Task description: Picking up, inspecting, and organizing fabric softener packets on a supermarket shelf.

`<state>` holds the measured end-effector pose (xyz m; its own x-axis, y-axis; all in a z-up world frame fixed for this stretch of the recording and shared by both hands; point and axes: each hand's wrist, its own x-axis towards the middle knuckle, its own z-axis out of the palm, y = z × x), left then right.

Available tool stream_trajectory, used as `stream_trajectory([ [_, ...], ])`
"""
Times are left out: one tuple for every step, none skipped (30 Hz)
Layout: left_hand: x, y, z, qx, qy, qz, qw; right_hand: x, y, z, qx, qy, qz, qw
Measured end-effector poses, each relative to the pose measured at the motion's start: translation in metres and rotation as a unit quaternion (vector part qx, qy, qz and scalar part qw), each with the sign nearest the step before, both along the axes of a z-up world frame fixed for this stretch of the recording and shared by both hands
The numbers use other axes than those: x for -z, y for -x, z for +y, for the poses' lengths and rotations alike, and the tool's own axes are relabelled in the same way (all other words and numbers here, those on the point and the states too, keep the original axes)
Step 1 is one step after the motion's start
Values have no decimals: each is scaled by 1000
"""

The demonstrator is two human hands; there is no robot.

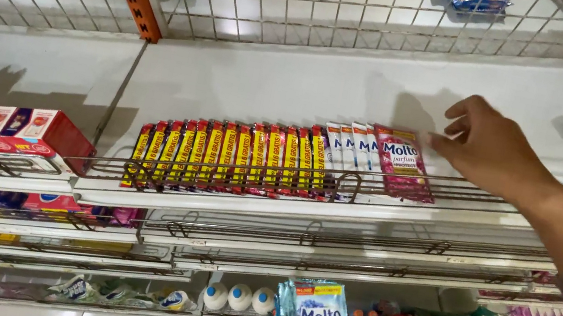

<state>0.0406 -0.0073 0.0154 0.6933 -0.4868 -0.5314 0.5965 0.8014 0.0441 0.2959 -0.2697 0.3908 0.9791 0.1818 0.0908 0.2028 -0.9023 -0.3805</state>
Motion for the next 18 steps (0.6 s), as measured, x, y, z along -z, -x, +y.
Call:
stream_trajectory([
  [12,-1,0,-2,-4,-3,1000,-3,17,5,-2,-4,-3,1000],
  [24,2,-4,-72,-280,-304,907,-7,34,9,-30,-28,-103,994],
  [36,4,-8,-126,-508,-550,651,-10,51,13,-57,-53,-201,976],
  [-46,-24,-23,-126,-509,-544,654,-17,75,24,-60,-52,-196,977],
  [-131,-34,-28,-96,-312,-377,867,-24,99,34,-29,-65,-118,990],
  [-216,-30,-22,-57,-76,-173,980,-34,122,43,3,-75,-43,996],
  [-224,-31,-27,-59,-74,-172,981,-34,133,46,1,-73,-43,996],
  [-232,-32,-31,-69,-124,-147,979,-32,146,49,9,-20,61,998],
  [-240,-33,-35,-78,-173,-123,974,-31,158,51,20,34,164,986],
  [-246,-34,-39,-77,-172,-123,974,-16,161,43,21,34,164,986],
  [-253,-35,-43,-74,-196,-154,966,0,164,34,-34,50,193,979],
  [-258,-32,-47,-69,-219,-178,957,16,171,25,-91,65,227,967],
  [-261,-29,-52,-67,-219,-173,958,22,174,19,-91,65,232,966],
  [-263,-30,-55,-55,-192,-168,965,29,175,15,-161,-81,212,960],
  [-265,-31,-58,-44,-166,-163,972,36,176,10,-227,-225,185,929],
  [-260,-29,-61,-41,-166,-161,972,33,179,9,-225,-226,186,929],
  [-256,-27,-64,-45,-206,-177,961,29,181,8,-153,-202,194,948],
  [-252,-27,-68,-48,-245,-196,948,26,183,7,-79,-177,199,960],
])
